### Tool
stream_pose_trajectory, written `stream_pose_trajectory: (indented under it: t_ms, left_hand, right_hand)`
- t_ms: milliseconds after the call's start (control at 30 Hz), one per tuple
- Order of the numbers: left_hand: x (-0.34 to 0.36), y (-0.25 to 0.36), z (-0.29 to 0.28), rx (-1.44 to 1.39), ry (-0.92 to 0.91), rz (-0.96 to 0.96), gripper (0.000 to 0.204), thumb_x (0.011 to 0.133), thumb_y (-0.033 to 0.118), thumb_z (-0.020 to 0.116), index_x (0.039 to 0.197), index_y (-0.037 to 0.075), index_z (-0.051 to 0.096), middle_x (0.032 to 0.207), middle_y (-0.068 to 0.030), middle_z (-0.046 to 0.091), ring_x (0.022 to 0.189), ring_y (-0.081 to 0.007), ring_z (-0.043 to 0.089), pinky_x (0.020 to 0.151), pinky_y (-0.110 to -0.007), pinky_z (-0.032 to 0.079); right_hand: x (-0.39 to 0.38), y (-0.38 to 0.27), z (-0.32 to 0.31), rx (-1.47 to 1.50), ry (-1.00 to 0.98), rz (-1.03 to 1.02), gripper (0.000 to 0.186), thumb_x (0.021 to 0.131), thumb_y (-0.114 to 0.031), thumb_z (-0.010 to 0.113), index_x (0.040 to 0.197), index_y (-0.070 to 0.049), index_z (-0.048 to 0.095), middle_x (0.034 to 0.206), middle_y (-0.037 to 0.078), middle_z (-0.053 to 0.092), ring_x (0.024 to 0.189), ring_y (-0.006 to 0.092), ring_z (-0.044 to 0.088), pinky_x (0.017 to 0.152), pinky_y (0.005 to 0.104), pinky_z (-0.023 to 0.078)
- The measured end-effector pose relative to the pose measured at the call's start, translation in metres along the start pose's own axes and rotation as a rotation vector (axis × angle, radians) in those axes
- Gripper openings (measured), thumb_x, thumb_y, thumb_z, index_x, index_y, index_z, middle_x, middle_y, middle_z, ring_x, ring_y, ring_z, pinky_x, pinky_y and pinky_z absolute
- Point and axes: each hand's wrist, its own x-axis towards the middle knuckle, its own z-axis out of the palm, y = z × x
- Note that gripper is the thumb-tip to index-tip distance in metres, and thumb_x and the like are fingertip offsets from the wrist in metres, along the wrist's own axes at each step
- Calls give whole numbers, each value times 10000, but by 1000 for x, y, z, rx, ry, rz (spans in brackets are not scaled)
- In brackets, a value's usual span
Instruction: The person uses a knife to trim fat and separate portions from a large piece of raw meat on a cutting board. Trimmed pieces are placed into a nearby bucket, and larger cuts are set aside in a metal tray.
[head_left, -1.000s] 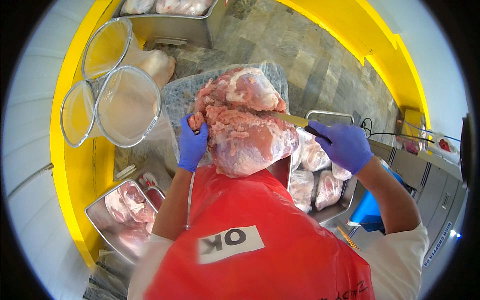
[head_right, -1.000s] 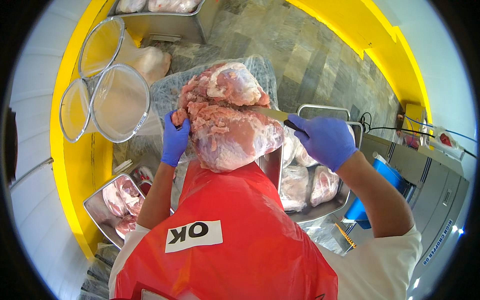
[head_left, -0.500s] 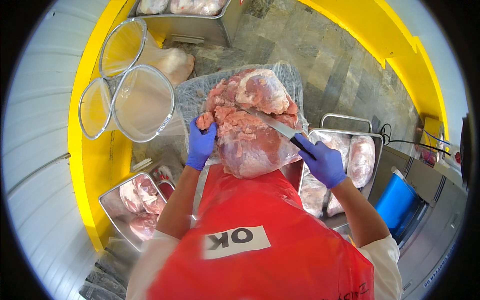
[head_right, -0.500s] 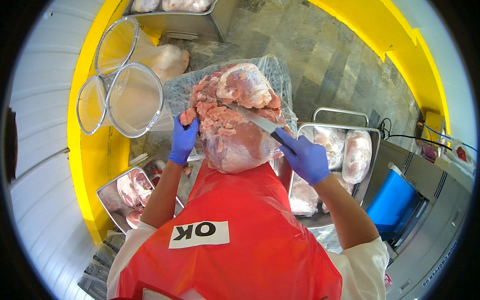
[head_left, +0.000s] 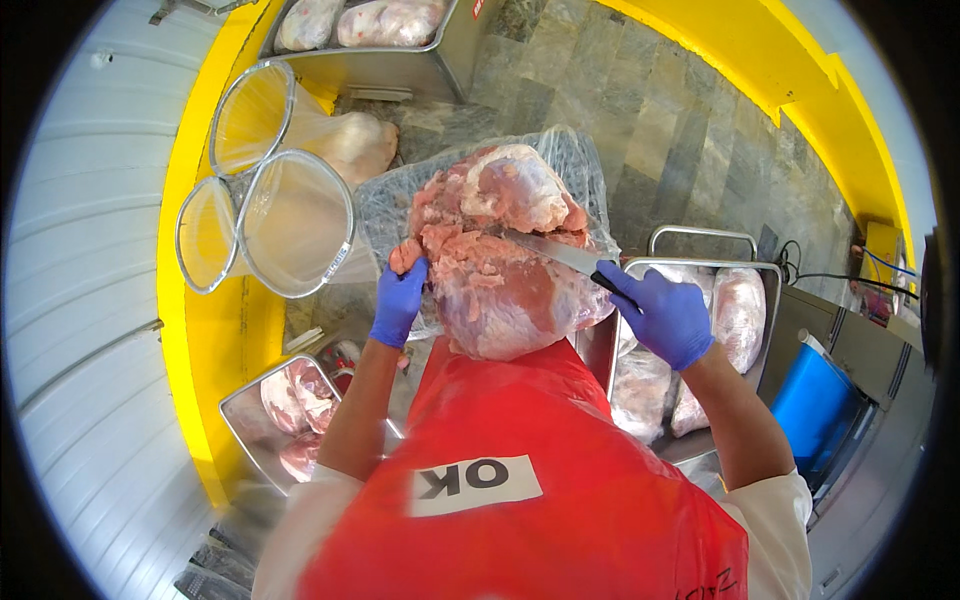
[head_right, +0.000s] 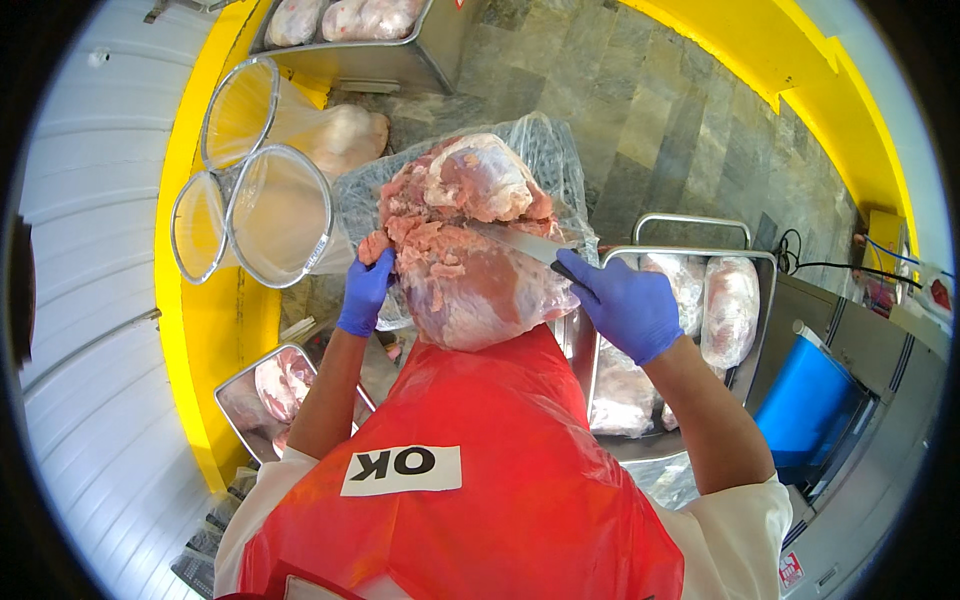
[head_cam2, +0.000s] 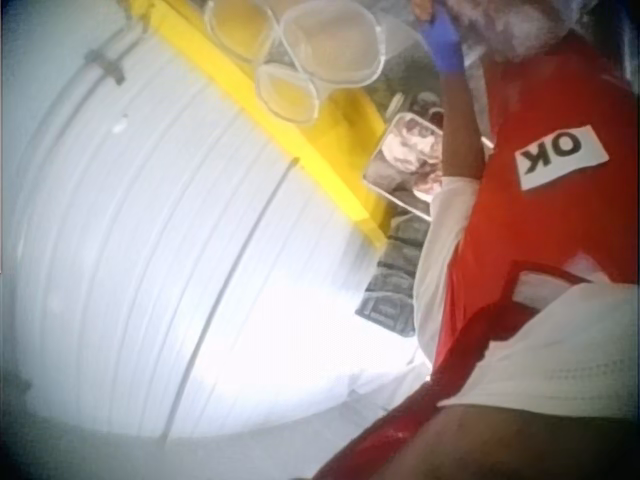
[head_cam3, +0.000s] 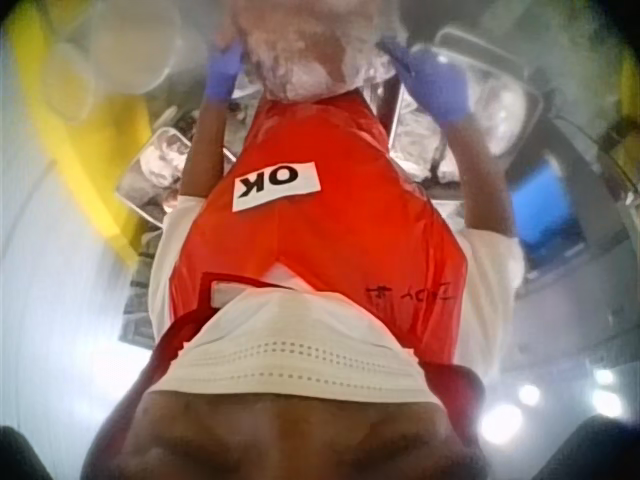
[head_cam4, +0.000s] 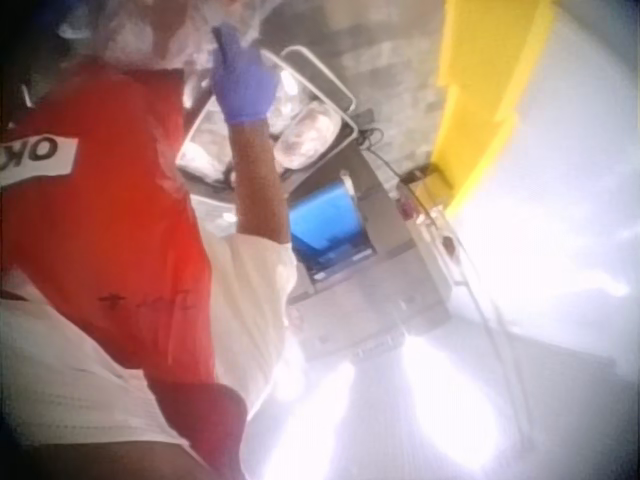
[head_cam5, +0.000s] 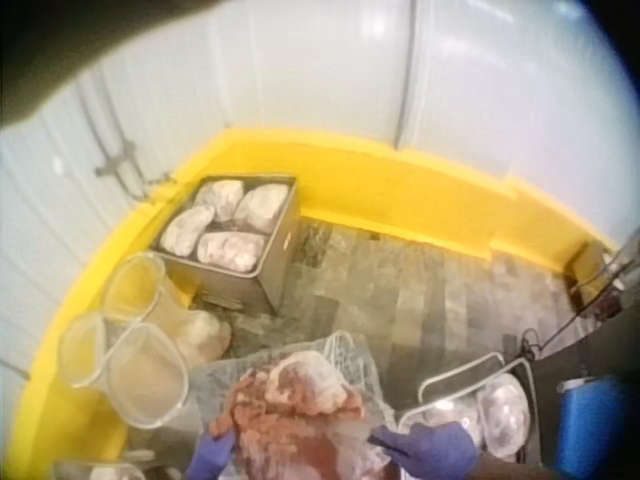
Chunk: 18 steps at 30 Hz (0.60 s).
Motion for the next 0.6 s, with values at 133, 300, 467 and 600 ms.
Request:
stream_pose_trajectory:
  t_ms: [133,300,467,600]
  left_hand:
    - [0,6,-1,9,-2,-72,229,1019,148,690,1179,-13,663,1033,-25,671,939,-100,608,824,-300,524]
    - [-1,8,2,-1,10,-15,247,1019,177,695,1181,-8,671,1055,-27,681,939,-107,613,811,-304,522]
    - [3,7,1,123,6,-13,273,1020,175,693,1215,-12,662,1079,-28,687,965,-107,619,846,-298,526]
    - [10,-16,-3,55,27,23,288,1045,167,691,1282,3,676,1058,21,676,897,-79,613,785,-283,536]
  right_hand:
    - [-21,6,54,48,82,25,497,998,-389,695,1489,-389,617,739,109,606,532,302,638,470,427,515]
    - [-40,-20,65,345,80,200,497,978,-363,737,1466,-371,644,795,117,671,647,335,705,570,435,558]
    - [-44,-12,-31,136,-117,218,474,985,-358,714,1454,-370,645,815,121,706,698,342,725,604,454,570]
    - [-12,-28,-66,-3,-169,137,456,983,-345,707,1436,-347,656,818,117,708,672,340,711,590,464,562]
